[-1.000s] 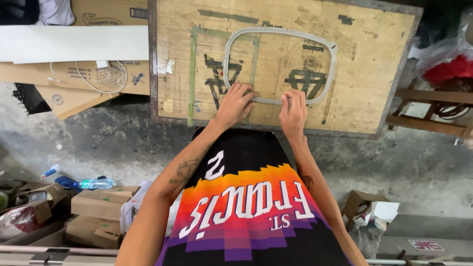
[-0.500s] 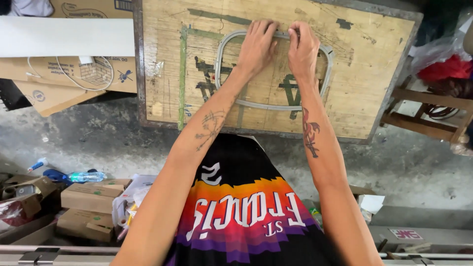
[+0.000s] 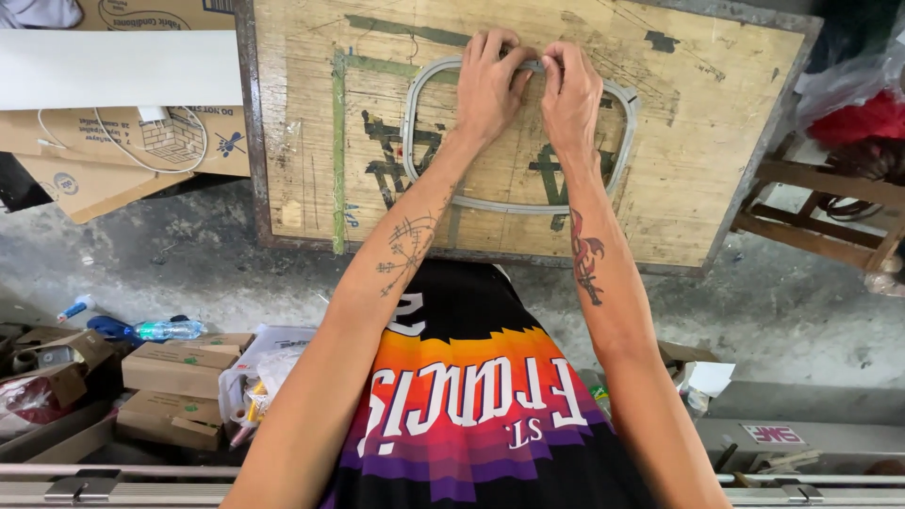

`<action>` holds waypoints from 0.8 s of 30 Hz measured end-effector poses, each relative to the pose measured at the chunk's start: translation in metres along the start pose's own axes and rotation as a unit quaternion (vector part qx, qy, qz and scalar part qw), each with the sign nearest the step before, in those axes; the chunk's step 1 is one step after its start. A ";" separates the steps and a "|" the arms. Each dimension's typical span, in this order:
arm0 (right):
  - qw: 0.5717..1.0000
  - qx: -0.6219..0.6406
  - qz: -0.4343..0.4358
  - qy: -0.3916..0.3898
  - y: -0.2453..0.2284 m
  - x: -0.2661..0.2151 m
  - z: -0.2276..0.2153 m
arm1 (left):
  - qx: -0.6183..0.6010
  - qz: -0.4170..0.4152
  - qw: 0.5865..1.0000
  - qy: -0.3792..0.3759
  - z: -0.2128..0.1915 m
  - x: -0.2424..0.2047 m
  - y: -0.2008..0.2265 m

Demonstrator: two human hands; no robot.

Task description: The person places a rectangular metal frame on a wooden workbench and uses pliers to bend and adjust its corners. The person repeatedly repositions the frame and applies pressure with the pliers to refine the shape.

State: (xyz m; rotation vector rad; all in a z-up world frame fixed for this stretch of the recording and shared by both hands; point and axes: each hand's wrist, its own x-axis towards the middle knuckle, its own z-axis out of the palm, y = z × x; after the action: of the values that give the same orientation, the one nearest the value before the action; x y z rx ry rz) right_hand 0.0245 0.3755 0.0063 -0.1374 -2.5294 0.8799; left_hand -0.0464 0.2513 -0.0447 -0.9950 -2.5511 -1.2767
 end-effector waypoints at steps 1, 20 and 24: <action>1.000 0.007 0.001 0.008 -0.001 0.000 0.000 | 0.005 -0.005 1.000 -0.004 0.000 0.000 0.000; 1.000 -0.001 0.007 -0.008 -0.009 0.003 -0.003 | 0.010 -0.030 0.999 -0.023 0.005 0.002 -0.002; 1.000 -0.011 0.016 0.012 -0.005 0.002 0.001 | 0.008 -0.027 0.999 -0.026 0.004 0.002 -0.002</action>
State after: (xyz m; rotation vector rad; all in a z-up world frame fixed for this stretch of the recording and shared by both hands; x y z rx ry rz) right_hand 0.0227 0.3712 0.0097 -0.1946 -2.5209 0.8585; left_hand -0.0488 0.2544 -0.0476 -0.9741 -2.6403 -1.2568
